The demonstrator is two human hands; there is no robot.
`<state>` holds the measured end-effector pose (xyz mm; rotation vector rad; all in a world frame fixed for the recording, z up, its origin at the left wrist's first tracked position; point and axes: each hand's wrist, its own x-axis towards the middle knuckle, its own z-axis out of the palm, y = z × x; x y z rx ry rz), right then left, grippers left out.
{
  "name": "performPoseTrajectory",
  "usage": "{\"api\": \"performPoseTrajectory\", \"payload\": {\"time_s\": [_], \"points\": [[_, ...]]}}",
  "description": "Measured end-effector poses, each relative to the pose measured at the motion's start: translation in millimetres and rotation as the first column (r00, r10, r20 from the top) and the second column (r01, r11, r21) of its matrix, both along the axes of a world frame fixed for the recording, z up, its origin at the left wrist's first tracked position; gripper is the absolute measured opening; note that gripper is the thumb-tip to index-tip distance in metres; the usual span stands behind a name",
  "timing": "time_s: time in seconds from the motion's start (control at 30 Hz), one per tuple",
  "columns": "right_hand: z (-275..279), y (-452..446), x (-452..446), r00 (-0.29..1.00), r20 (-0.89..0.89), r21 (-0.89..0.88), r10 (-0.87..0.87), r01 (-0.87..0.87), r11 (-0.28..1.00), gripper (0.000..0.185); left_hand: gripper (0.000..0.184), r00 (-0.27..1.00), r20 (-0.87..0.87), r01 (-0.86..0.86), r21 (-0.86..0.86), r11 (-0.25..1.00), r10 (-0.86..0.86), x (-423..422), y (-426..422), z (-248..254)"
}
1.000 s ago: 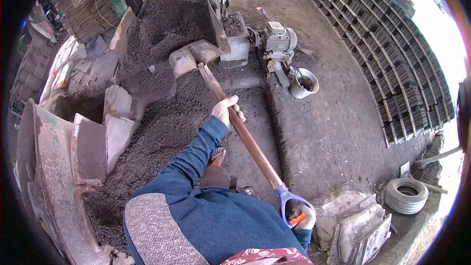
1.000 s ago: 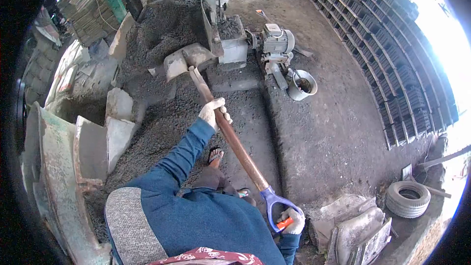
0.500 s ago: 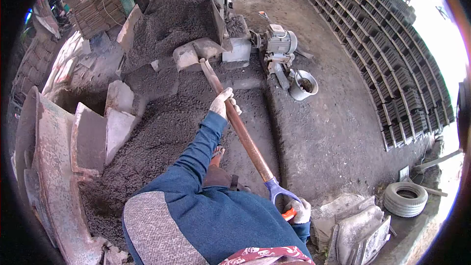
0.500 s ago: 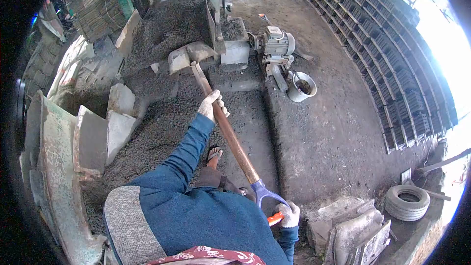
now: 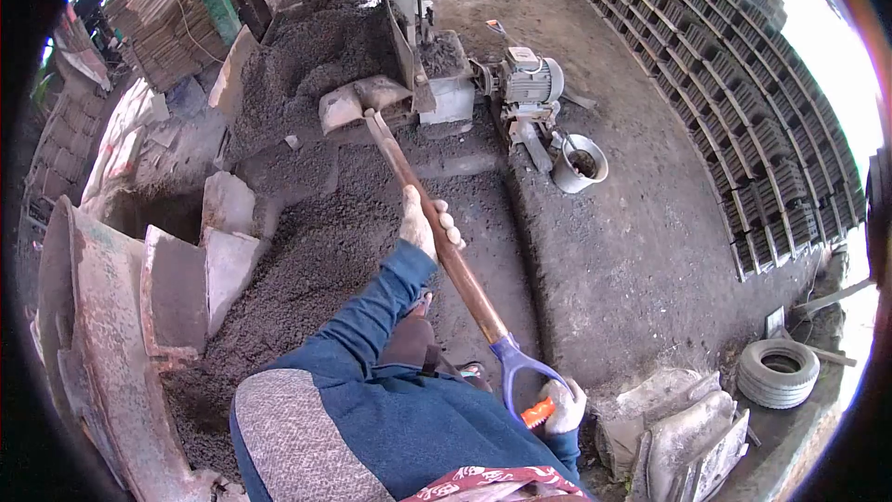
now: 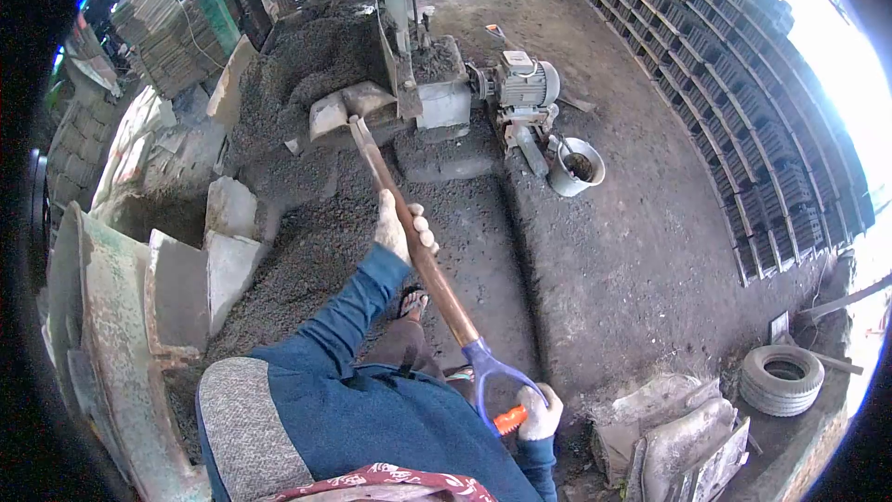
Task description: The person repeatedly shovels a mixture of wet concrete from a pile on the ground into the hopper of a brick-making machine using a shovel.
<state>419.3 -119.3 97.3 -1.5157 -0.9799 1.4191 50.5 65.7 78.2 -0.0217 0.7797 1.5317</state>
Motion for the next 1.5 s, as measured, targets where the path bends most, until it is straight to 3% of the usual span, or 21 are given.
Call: {"api": "performPoseTrajectory", "payload": {"time_s": [0.17, 0.3, 0.37, 0.4, 0.47, 0.53, 0.6, 0.63, 0.67, 0.7, 0.73, 0.8, 0.87, 0.93, 1.07, 1.17, 1.23, 1.4, 1.43, 1.47, 1.5], "points": [[16, 43, -102, 0.994, 0.087, 0.050, 0.070, -0.074, 0.996, 0.029, 0.073, 0.994, -0.083, 0.069, 0.028, 0.997, -0.066, -102, 59, -6], [8, 81, -185, 0.990, -0.123, -0.027, 0.074, -0.078, 0.997, 0.023, 0.075, 0.988, -0.124, 0.100, 0.027, 0.995, -0.096, -187, 109, -10], [-6, 113, -219, 0.982, -0.143, 0.024, 0.124, -0.122, 0.992, 0.024, 0.075, 0.978, -0.186, 0.104, 0.044, 0.994, -0.094, -219, 139, -3], [13, 133, -243, 0.991, -0.049, 0.217, 0.126, -0.113, 0.970, 0.026, 0.076, 0.983, -0.174, 0.054, 0.004, 0.999, -0.052, -238, 160, 1], [8, 168, -271, 0.967, -0.144, 0.157, 0.211, -0.189, 0.969, 0.032, 0.072, 0.990, -0.138, 0.011, -0.001, 1.000, -0.011, -279, 200, -10], [51, 184, -272, 0.948, -0.068, 0.157, 0.310, -0.297, 0.942, 0.035, 0.068, 0.908, -0.419, -0.039, -0.087, 0.995, -0.001, -275, 205, 13], [96, 176, -238, 0.881, -0.397, 0.162, 0.256, -0.207, 0.965, 0.030, 0.063, 0.914, -0.404, -0.049, -0.022, 0.999, 0.036, -238, 188, 46], [110, 171, -210, 0.917, -0.311, 0.223, 0.248, -0.183, 0.957, 0.028, 0.057, 0.908, -0.417, 0.088, 0.136, 0.987, -0.024, -213, 163, 60], [118, 166, -174, 0.948, -0.220, 0.276, 0.232, -0.167, 0.947, 0.026, 0.056, 0.989, -0.149, 0.001, 0.141, 0.990, 0.020, -185, 150, 69], [125, 163, -135, 0.969, -0.055, 0.281, 0.242, -0.218, 0.935, 0.026, 0.057, 0.986, -0.166, -0.004, 0.165, 0.986, 0.032, -150, 125, 89], [136, 158, -103, 0.973, 0.004, 0.355, 0.231, -0.218, 0.909, 0.026, 0.060, 0.998, 0.061, 0.009, 0.085, 0.996, -0.014, -128, 107, 102], [156, 156, -49, 0.920, 0.387, 0.557, 0.057, -0.282, 0.781, 0.020, 0.063, 0.991, 0.130, 0.010, 0.216, 0.976, -0.039, -95, 89, 110], [177, 163, -10, 0.850, 0.479, 0.794, -0.218, -0.314, 0.520, 0.014, 0.065, 0.968, 0.252, -0.086, 0.342, 0.936, -0.003, -77, 84, 120], [203, 185, 17, 0.805, 0.325, 0.941, -0.496, -0.221, 0.256, 0.014, 0.068, 0.940, 0.342, -0.127, 0.296, 0.947, 0.019, -58, 69, 131], [304, 203, 22, 0.818, 0.117, 0.910, -0.563, -0.316, -0.269, 0.014, 0.081, 0.964, 0.126, 0.100, 0.642, 0.760, -0.234, -21, 40, 125], [364, 240, 68, 0.524, 0.035, 0.906, -0.851, -0.377, -0.194, 0.019, 0.086, 0.943, 0.063, 0.168, 0.759, 0.629, -0.327, -14, 35, 116], [418, 251, 54, 0.083, 0.174, 0.893, -0.981, -0.433, 0.122, 0.019, 0.092, 0.955, 0.017, 0.175, 0.775, 0.607, -0.296, -19, 30, 119], [516, 266, -75, -0.677, 0.228, 0.761, -0.700, -0.325, 0.561, 0.016, 0.107, 0.970, 0.012, 0.118, 0.847, 0.519, -0.242, -77, 40, 132], [512, 261, -132, -0.050, -0.068, 0.830, -0.996, -0.557, -0.029, 0.018, 0.108, 0.974, 0.055, 0.071, 0.849, 0.524, -0.220, -93, 43, 134], [508, 257, -189, 0.581, -0.229, 0.562, -0.781, -0.577, -0.593, 0.020, 0.109, 0.975, 0.093, 0.029, 0.850, 0.525, -0.203, -111, 47, 136], [515, 262, -212, 0.709, -0.132, 0.488, -0.693, -0.562, -0.668, 0.020, 0.111, 0.908, 0.361, -0.151, 0.752, 0.641, -0.210, -131, 50, 139]]}}
